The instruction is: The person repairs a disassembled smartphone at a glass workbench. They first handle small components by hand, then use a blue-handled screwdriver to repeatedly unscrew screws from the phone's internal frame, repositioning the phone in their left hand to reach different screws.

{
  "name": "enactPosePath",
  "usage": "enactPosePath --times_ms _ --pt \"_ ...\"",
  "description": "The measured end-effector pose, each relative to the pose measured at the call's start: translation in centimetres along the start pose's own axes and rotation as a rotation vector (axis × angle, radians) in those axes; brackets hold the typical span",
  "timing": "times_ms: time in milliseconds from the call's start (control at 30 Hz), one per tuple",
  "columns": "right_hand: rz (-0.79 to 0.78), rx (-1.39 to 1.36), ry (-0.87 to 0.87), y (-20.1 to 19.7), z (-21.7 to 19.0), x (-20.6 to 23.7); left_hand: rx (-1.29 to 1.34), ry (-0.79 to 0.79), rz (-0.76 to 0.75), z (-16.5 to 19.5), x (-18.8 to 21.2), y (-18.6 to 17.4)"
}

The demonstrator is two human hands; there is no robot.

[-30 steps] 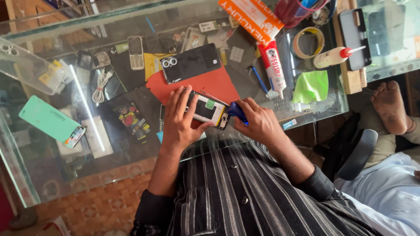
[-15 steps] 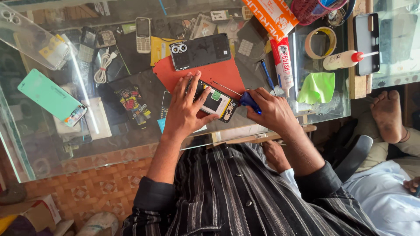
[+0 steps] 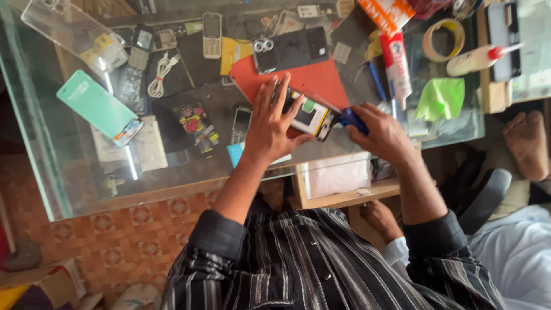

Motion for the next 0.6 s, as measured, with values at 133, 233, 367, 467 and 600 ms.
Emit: enactPosePath --times_ms 133,233,367,467,600 --pt "0.256 -0.130 0.043 2.2 -2.3 1.6 0.016 0.022 0.002 -0.2 1.2 -2.3" --pt "0.411 -0.185 0.089 3.7 -4.6 2.4 -0.017 0.069 -0.011 -0.2 2.2 -3.9" --pt "0.402 -0.337 0.208 5.1 -6.6 1.5 -0.006 0.101 0.039 0.1 3.1 -6.0" --pt "0.412 -0.302 0.206 5.4 -8.0 0.6 0.056 0.090 0.045 -0.1 2.9 -7.1" --pt "0.407 -0.334 0.222 5.5 -8.1 -0.1 0.106 0.110 0.008 -1.0 2.7 -7.5"
Point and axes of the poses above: each hand's wrist, its own x-axis away from the middle knuckle, its own y-axis out of the palm, z = x × y, the point moved 7 cm from there along -x, towards the middle knuckle, and after that the axes turned 8 degrees about -x, right-handed, at the moved point
